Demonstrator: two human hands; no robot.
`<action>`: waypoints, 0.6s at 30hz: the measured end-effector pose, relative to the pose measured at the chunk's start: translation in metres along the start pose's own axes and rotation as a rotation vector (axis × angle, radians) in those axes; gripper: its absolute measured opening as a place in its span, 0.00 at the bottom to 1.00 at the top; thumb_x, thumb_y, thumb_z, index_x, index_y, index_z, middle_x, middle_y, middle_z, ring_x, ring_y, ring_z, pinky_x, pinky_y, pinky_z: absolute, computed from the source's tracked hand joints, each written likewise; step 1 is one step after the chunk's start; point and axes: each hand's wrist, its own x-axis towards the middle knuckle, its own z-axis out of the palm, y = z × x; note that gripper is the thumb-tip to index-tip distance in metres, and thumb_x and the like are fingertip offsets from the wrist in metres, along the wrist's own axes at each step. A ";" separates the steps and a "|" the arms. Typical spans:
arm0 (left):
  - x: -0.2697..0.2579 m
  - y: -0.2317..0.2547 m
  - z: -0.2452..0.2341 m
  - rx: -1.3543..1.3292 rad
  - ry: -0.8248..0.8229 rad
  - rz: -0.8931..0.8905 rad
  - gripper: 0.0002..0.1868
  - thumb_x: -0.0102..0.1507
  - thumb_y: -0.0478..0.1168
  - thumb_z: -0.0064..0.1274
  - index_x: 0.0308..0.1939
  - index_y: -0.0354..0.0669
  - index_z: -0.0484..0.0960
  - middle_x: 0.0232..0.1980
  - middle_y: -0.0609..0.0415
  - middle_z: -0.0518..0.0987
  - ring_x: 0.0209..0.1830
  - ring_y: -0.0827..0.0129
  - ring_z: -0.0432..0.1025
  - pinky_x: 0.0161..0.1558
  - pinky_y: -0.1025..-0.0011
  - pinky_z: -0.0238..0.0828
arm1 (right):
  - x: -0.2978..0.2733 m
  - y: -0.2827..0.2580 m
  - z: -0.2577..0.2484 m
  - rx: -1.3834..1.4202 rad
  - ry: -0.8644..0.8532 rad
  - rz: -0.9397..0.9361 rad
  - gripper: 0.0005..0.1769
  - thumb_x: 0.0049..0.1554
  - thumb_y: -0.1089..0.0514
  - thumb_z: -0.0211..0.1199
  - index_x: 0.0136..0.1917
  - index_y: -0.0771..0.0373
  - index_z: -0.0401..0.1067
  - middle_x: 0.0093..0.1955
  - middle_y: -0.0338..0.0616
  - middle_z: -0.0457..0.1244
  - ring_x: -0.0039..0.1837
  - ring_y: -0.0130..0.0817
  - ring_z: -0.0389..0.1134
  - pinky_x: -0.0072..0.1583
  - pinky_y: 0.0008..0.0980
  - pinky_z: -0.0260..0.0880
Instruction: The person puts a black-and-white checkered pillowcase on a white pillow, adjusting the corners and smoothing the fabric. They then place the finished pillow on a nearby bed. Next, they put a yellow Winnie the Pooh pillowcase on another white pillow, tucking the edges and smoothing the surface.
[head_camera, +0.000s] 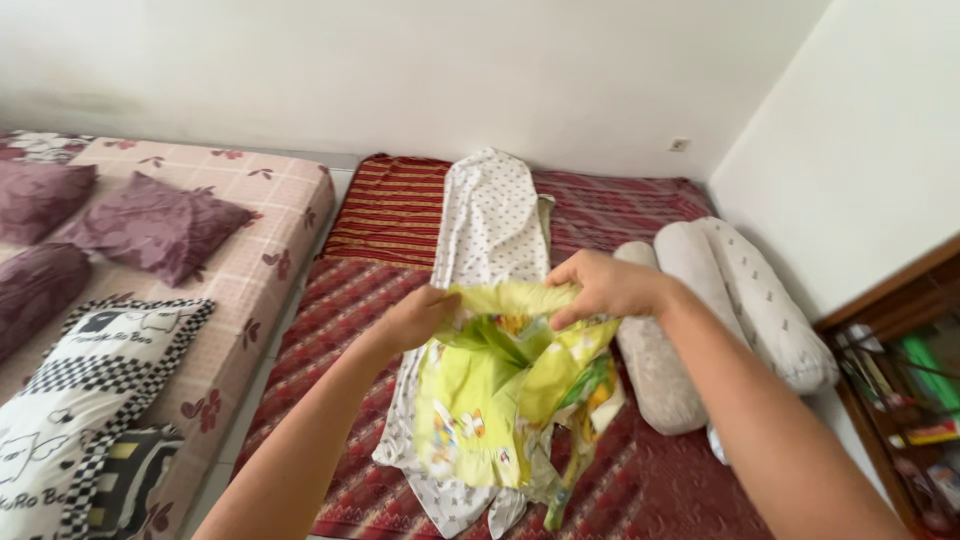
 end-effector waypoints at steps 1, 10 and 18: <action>0.002 0.007 0.000 0.007 0.046 -0.022 0.25 0.73 0.51 0.40 0.42 0.31 0.82 0.34 0.43 0.82 0.35 0.56 0.76 0.42 0.57 0.71 | 0.000 -0.004 -0.005 -0.170 0.021 0.144 0.16 0.44 0.54 0.76 0.45 0.61 0.81 0.39 0.39 0.74 0.40 0.25 0.72 0.44 0.30 0.70; -0.010 0.122 -0.049 0.206 0.166 0.268 0.18 0.67 0.51 0.49 0.47 0.38 0.78 0.37 0.36 0.82 0.40 0.46 0.79 0.44 0.53 0.73 | 0.013 0.106 -0.012 -0.350 0.641 0.092 0.10 0.52 0.57 0.69 0.44 0.66 0.80 0.43 0.50 0.69 0.45 0.40 0.72 0.46 0.37 0.69; 0.001 0.086 -0.154 1.144 0.105 0.262 0.07 0.59 0.38 0.56 0.38 0.42 0.86 0.42 0.45 0.85 0.45 0.49 0.80 0.47 0.53 0.78 | 0.009 0.051 0.024 -0.329 0.725 0.132 0.23 0.50 0.46 0.73 0.47 0.66 0.73 0.36 0.51 0.70 0.41 0.40 0.75 0.45 0.41 0.72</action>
